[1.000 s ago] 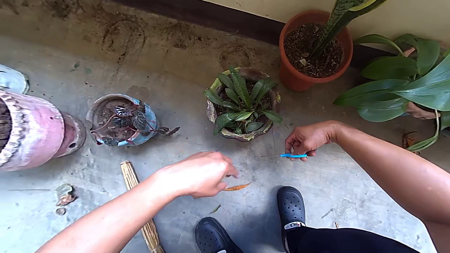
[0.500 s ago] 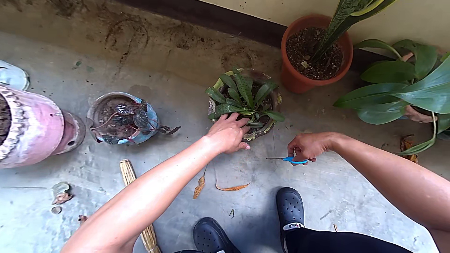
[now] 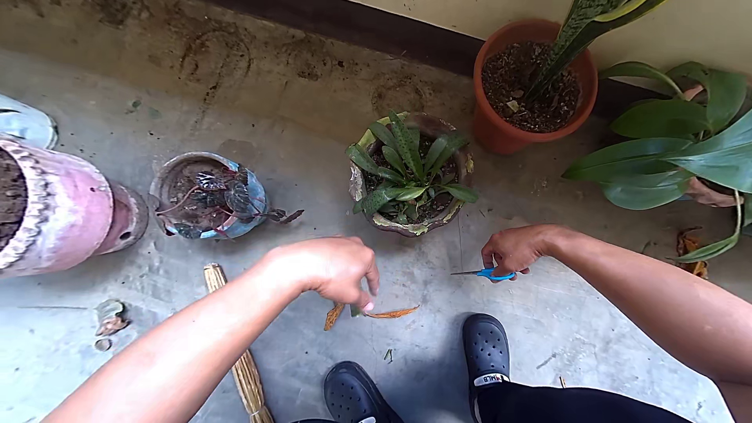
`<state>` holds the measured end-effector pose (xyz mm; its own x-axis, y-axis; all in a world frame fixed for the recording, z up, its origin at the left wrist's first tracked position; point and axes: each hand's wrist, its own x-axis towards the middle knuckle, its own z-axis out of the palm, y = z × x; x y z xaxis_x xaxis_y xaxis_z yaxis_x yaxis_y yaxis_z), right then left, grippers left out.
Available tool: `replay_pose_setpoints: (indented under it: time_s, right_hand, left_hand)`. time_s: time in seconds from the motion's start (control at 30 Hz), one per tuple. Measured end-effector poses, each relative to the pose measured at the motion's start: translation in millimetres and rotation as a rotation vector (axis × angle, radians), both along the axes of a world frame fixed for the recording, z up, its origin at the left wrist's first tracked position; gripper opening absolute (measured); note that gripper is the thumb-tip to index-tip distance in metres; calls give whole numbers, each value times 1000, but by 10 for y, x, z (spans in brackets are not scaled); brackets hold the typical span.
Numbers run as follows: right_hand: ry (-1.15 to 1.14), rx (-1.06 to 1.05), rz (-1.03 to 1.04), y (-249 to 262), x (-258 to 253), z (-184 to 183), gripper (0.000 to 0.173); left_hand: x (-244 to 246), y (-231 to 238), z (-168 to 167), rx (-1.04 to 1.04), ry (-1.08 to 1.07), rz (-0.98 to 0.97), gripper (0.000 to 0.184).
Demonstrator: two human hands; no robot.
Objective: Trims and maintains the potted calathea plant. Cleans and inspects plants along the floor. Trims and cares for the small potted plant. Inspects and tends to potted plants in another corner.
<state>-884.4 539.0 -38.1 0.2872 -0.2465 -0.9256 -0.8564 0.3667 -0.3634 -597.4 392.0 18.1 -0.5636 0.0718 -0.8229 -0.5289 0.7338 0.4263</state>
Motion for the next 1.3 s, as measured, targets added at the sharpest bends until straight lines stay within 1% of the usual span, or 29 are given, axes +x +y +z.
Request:
replay_pose_setpoints:
  time_s: [0.03,0.07,0.13,0.17,0.27,0.33,0.4,0.47,0.63,0.77,0.87,0.93,1.0,1.07,1.1,1.13,1.17,1.2,1.3]
  right_hand:
    - [0,6,5,-1,12,1,23]
    - [0,6,7,-12,19,6,23]
    - [7,-17,4,-32,37,16,23]
    - [12,-33,1,-44,46,19,23]
    - [15,-65,16,-59,68,3,23]
    - [5,-73,10,-40,70,5,21]
    - [2,-72,-1,4,56,-4,21]
    - [5,-64,-6,57,31,-24,21]
    - [39,-44,10,130,-25,-74,24]
    - [58,-59,25,77,-6,-85,22]
    - [72,-80,42,37,6,-70,22]
    - [80,-86,38,43,-7,-71,23]
    - [83,-84,22,66,-39,-92,22]
    - [80,-72,10,94,-72,-126,22]
    - [79,-67,11,107,-85,-143,22]
    - [79,-59,17,112,-90,-149,22]
    - [82,-54,24,108,-89,-150,23]
    - [86,-52,32,97,-81,-156,23]
    - [97,-58,60,21,-9,-162,23]
  left_hand:
    - [-23,15,-32,-63,82,8,29]
    - [-54,5,-95,-144,226,26,28]
    - [-163,-68,-321,-310,538,84,24]
    - [-253,-120,-425,-384,605,101,23]
    - [-480,-235,-669,-571,695,69,24]
    - [-584,-259,-767,-658,699,12,27]
    - [-652,-268,-825,-703,669,-29,30]
    - [-671,-293,-863,-723,684,-60,30]
    - [-645,-343,-889,-702,742,-50,21]
    - [-589,-389,-939,-709,827,-44,21]
    - [-554,-468,-788,-635,781,14,27]
    - [-483,-515,-609,-521,726,87,30]
    - [-343,-541,-349,-388,588,118,30]
    - [-178,-535,-61,-238,330,104,26]
    - [-107,-513,44,-170,190,97,26]
    - [-48,-479,99,-129,82,95,30]
    - [-8,-440,120,-113,33,101,35]
    - [27,-405,93,-127,72,104,36]
    - [-50,-284,-190,-273,466,147,23]
